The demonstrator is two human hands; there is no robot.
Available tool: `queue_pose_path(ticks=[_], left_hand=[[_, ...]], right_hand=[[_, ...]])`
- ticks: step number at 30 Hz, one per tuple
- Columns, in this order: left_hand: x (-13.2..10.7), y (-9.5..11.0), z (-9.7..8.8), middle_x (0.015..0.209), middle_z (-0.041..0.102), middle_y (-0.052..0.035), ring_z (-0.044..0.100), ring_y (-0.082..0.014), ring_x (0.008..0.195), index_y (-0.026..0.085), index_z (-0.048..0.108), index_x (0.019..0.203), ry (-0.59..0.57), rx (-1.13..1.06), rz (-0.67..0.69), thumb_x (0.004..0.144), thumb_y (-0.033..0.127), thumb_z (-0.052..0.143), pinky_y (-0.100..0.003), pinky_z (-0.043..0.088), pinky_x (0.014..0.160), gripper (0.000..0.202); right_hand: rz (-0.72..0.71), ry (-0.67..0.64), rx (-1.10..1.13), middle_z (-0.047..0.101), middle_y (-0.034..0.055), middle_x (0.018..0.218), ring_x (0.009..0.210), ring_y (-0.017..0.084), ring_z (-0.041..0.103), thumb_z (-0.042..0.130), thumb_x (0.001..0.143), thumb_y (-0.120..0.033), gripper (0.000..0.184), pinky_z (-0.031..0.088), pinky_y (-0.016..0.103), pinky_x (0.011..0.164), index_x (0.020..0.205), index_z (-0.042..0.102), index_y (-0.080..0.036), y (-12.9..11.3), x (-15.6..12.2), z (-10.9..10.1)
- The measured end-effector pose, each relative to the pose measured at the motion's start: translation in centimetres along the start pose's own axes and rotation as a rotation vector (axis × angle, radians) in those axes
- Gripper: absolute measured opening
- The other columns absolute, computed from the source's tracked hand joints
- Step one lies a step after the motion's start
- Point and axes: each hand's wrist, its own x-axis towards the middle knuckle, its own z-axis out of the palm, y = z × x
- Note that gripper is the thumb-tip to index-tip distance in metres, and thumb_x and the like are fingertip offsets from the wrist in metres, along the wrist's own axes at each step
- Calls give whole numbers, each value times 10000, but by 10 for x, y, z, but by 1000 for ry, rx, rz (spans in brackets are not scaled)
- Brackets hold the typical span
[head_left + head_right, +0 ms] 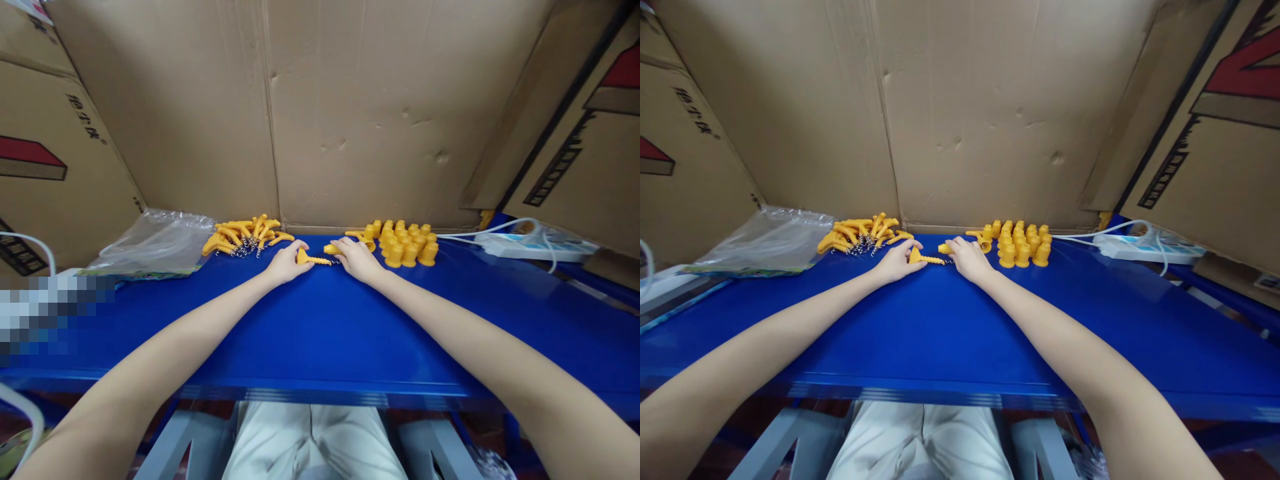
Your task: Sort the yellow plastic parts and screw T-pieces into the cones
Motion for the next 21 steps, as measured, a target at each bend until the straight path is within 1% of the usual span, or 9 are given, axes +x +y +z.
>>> queue_pose_path(ticks=[1,3,6,9,15,18,21], left_hand=[[-1,1,-3,668,584,23,608,-184,666,215,575,1096,-12,136,8,768,327,642,-278,455,632,352],[-3,4,-8,756,637,-16,652,-243,781,236,581,1092,-26,348,-27,785,332,592,-324,476,700,322],[-4,9,-13,898,686,-66,672,-290,901,237,569,1103,-33,474,-109,811,329,524,-359,492,764,310],[-3,10,-13,973,701,-83,676,-300,951,240,553,1130,-37,501,-153,819,333,496,-368,501,802,330],[-3,11,-12,988,708,-85,679,-306,963,248,554,1139,-28,501,-196,824,344,482,-383,506,821,338],[-3,11,-13,990,707,-79,676,-301,963,245,558,1132,-14,472,-204,824,346,492,-375,506,812,330],[-3,8,-13,955,706,-66,676,-285,935,244,569,1114,6,433,-191,814,343,518,-361,502,800,320]], right_hand=[[17,-7,-2,609,134,1257,1093,278,587,461,945,-187,399,428,409,887,1333,552,-181,-1,0,0],[64,-29,-10,605,135,1256,1121,278,571,465,941,-177,397,425,404,893,1328,553,-179,-1,0,-1],[154,-69,-31,589,136,1267,1152,276,549,465,940,-168,393,421,392,882,1323,551,-182,-2,-1,-3],[208,-100,-61,578,127,1278,1172,275,531,454,944,-169,381,406,386,874,1311,550,-200,-5,-1,-5],[287,-104,-144,578,134,1280,1185,279,524,419,914,-88,380,377,426,917,1248,575,-180,-14,-3,-11],[287,-99,-142,569,132,1299,1189,281,522,406,898,-59,403,378,437,929,1247,572,-174,-15,-3,-11],[270,-67,-107,563,132,1313,1193,290,523,400,896,-55,420,390,452,937,1256,576,-184,-11,-3,-8]])
